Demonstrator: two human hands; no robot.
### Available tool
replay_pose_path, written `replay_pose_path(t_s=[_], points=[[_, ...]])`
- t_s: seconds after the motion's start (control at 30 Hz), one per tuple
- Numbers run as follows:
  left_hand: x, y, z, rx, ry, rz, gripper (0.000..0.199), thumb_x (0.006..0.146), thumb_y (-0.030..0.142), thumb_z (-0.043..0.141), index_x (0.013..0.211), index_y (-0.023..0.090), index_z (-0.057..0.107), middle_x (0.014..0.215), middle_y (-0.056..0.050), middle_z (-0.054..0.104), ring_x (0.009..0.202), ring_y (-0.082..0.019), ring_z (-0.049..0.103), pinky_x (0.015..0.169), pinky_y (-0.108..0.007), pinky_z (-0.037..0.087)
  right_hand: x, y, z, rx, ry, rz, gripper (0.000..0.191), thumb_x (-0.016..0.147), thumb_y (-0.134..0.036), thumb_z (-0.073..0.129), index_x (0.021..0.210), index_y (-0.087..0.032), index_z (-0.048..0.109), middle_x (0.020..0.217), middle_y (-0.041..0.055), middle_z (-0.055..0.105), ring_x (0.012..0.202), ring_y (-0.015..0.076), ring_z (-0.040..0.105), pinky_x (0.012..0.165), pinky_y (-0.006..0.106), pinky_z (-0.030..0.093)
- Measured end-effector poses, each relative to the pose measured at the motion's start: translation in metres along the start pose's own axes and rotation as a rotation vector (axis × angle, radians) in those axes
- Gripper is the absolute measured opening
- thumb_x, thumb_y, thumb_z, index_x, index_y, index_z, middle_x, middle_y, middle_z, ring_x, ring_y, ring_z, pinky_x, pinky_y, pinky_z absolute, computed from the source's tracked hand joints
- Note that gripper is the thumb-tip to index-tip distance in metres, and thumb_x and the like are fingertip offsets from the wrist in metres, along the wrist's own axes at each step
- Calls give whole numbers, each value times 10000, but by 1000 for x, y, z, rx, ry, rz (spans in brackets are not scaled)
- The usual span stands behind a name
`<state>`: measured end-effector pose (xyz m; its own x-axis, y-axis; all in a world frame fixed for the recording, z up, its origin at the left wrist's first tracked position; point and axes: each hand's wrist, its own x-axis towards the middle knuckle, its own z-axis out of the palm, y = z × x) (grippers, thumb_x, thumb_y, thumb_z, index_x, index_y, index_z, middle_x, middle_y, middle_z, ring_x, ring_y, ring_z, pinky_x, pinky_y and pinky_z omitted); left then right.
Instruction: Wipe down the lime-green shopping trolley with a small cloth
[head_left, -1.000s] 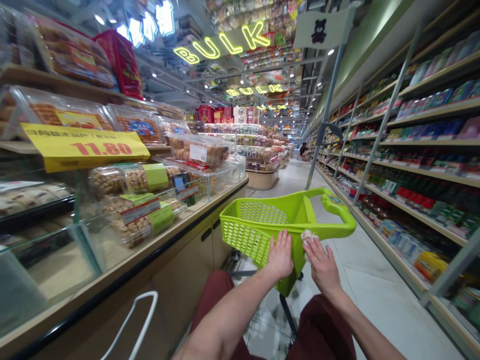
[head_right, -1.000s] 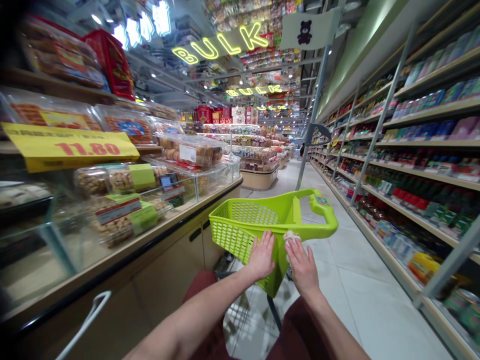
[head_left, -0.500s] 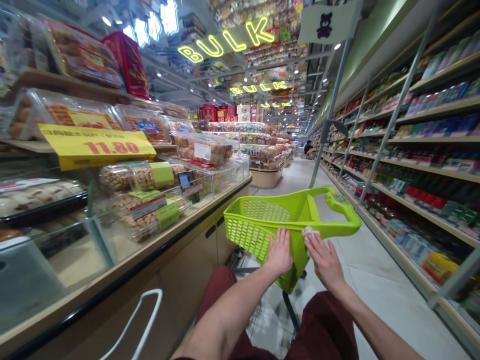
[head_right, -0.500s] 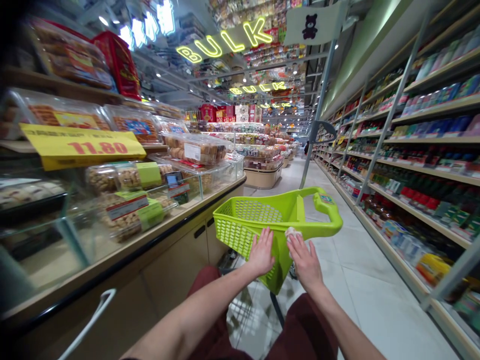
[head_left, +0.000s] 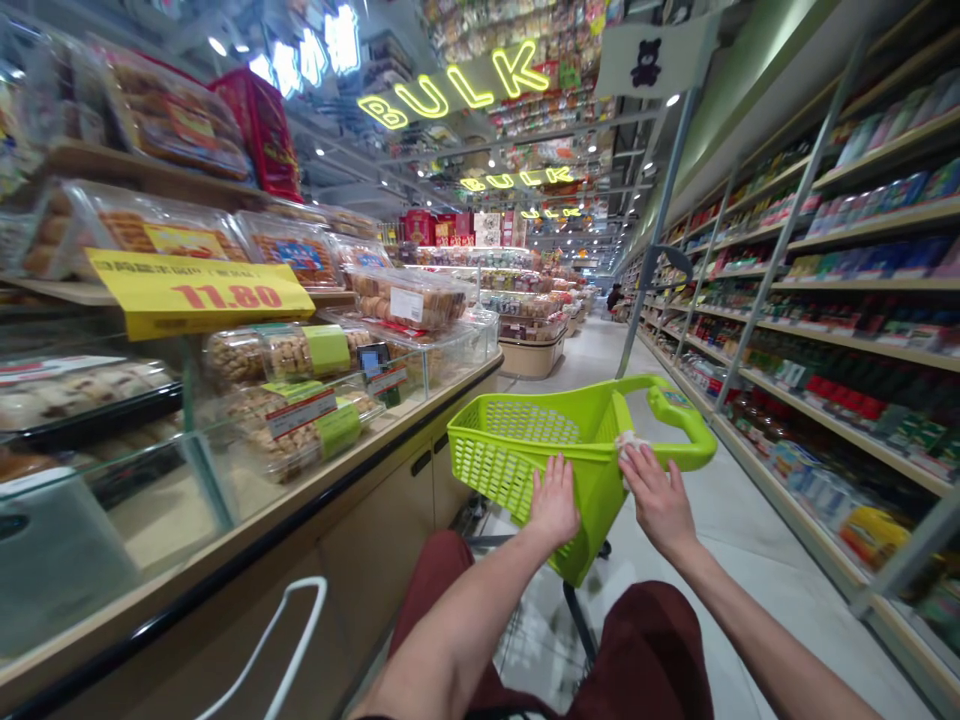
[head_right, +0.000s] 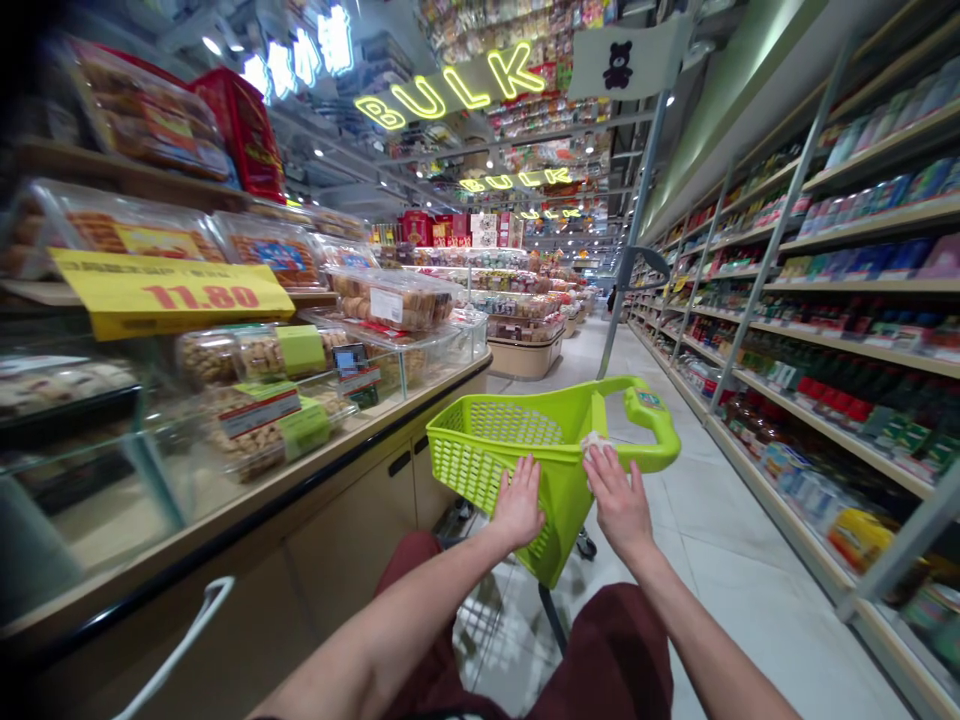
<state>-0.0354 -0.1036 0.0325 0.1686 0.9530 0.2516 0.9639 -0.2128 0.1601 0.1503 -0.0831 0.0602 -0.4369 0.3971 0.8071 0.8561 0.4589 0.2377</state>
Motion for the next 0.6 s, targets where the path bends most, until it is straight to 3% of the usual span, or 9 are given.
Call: replay_pose_path(t_s=[0.2, 0.3, 0.47, 0.6], points=[[0, 0, -5, -12, 4, -25, 773, 722, 322, 434, 1384, 73, 123, 1479, -108, 30, 1352, -242, 5, 1085, -463, 123, -40, -24, 24, 33, -97, -151, 411, 804, -52, 355, 1134, -186, 562, 1275, 77, 505, 1270, 197, 328, 1017, 448, 232], [1, -3, -3, -15, -2, -35, 781, 714, 313, 446, 1384, 76, 123, 1479, -108, 45, 1352, -241, 3, 1086, -464, 121, -28, -27, 19, 42, -90, -175, 448, 804, -44, 340, 1179, -199, 530, 1284, 79, 496, 1274, 186, 321, 1020, 452, 223], [3, -8, 4, -19, 22, -90, 788, 703, 313, 476, 1382, 88, 147, 1479, -102, 59, 1351, -238, 42, 1087, -459, 120, 14, -12, 2, 18, 16, -43, 435, 834, -104, 359, 1244, -199, 471, 1327, 94, 443, 1291, 209, 289, 1032, 478, 187], [3, -8, 7, -10, 23, -87, 778, 711, 310, 474, 1384, 100, 144, 1481, -91, 51, 1353, -228, 19, 1087, -462, 114, -1, -11, 13, 24, -19, -81, 423, 827, -84, 355, 1209, -191, 500, 1313, 97, 461, 1297, 197, 276, 1030, 477, 193]])
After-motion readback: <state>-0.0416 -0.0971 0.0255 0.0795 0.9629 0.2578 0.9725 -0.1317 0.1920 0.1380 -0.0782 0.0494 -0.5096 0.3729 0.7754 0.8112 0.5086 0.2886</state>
